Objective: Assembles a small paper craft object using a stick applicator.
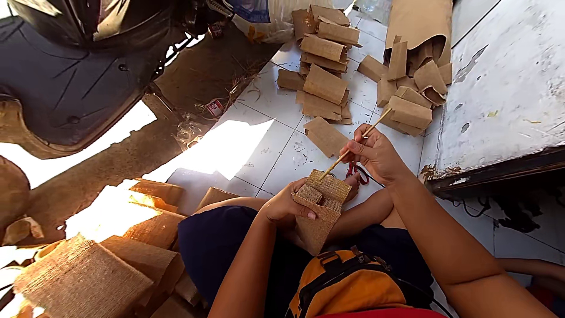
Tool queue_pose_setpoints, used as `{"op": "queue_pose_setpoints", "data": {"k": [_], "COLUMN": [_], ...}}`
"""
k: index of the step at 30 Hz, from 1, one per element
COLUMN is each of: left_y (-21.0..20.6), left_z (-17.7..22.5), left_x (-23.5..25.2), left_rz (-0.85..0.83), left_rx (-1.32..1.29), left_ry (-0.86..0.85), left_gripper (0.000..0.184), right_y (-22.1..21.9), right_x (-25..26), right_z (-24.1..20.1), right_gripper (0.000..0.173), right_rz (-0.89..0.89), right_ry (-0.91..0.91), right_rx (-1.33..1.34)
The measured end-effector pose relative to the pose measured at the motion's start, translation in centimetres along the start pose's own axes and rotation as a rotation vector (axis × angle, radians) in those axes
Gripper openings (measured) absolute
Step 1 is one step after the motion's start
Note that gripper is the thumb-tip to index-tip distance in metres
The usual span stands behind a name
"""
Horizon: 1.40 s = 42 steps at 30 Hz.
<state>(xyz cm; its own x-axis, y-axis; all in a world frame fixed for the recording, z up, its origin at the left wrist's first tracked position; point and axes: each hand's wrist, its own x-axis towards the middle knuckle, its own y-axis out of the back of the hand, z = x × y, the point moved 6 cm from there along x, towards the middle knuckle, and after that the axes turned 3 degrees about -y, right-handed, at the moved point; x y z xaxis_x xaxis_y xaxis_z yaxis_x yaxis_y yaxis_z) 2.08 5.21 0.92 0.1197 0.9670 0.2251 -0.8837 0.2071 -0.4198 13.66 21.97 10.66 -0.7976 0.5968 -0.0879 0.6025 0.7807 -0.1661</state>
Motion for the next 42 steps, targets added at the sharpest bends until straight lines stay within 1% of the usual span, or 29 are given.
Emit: {"op": "queue_pose_setpoints", "data": {"k": [3,5,8,13,18,22,26,29,32,35,38,42], "left_y": [0.2,0.1,0.2,0.3,0.1,0.0,-0.2,0.0,0.1,0.1,-0.1,-0.2], "left_z": [0.1,0.2,0.2,0.3,0.2,0.1,0.1,0.2,0.2,0.3,0.5,0.6], "left_x": [-0.1,-0.3,-0.2,-0.3,0.2,0.1,0.5,0.3,0.3,0.4,0.5,0.5], "left_rz": [-0.009,-0.015,-0.02,-0.012,-0.018,-0.033,-0.038,-0.031,-0.025,-0.011,-0.019,-0.019], "left_rx": [-0.007,-0.016,-0.02,-0.01,-0.004,0.009,0.04,0.041,0.038,0.053,0.065,0.078], "left_ry": [-0.004,-0.003,-0.012,-0.026,-0.008,0.004,0.031,0.025,0.026,0.028,0.026,0.034], "left_gripper": [0.069,0.067,0.068,0.066,0.066,0.067,0.067,0.065,0.065,0.065,0.067,0.067], "right_y": [-0.4,-0.1,-0.4,0.6,0.1,0.1,-1.5,-2.1,-2.6,-2.6,-2.5,-2.6], "right_x": [0.4,0.6,0.6,0.4,0.4,0.6,0.6,0.2,-0.1,-0.1,0.1,-0.1], "right_z": [-0.1,-0.2,0.2,0.2,0.7,0.4,0.1,-1.0,-1.5,-1.9,-2.2,-2.7], "right_gripper": [0.016,0.016,0.016,0.015,0.016,0.017,0.017,0.017,0.019,0.018,0.02,0.019], "right_rz": [-0.062,-0.049,-0.025,-0.103,-0.126,-0.133,-0.151,-0.171,-0.135,-0.144,-0.11,-0.117], "right_ry": [-0.028,-0.057,-0.053,-0.096,-0.068,-0.062,-0.01,0.014,0.082,0.061,0.117,0.087], "right_rx": [-0.045,-0.045,0.005,-0.013,0.047,-0.023,-0.091,-0.186,-0.206,-0.222,-0.207,-0.265]}}
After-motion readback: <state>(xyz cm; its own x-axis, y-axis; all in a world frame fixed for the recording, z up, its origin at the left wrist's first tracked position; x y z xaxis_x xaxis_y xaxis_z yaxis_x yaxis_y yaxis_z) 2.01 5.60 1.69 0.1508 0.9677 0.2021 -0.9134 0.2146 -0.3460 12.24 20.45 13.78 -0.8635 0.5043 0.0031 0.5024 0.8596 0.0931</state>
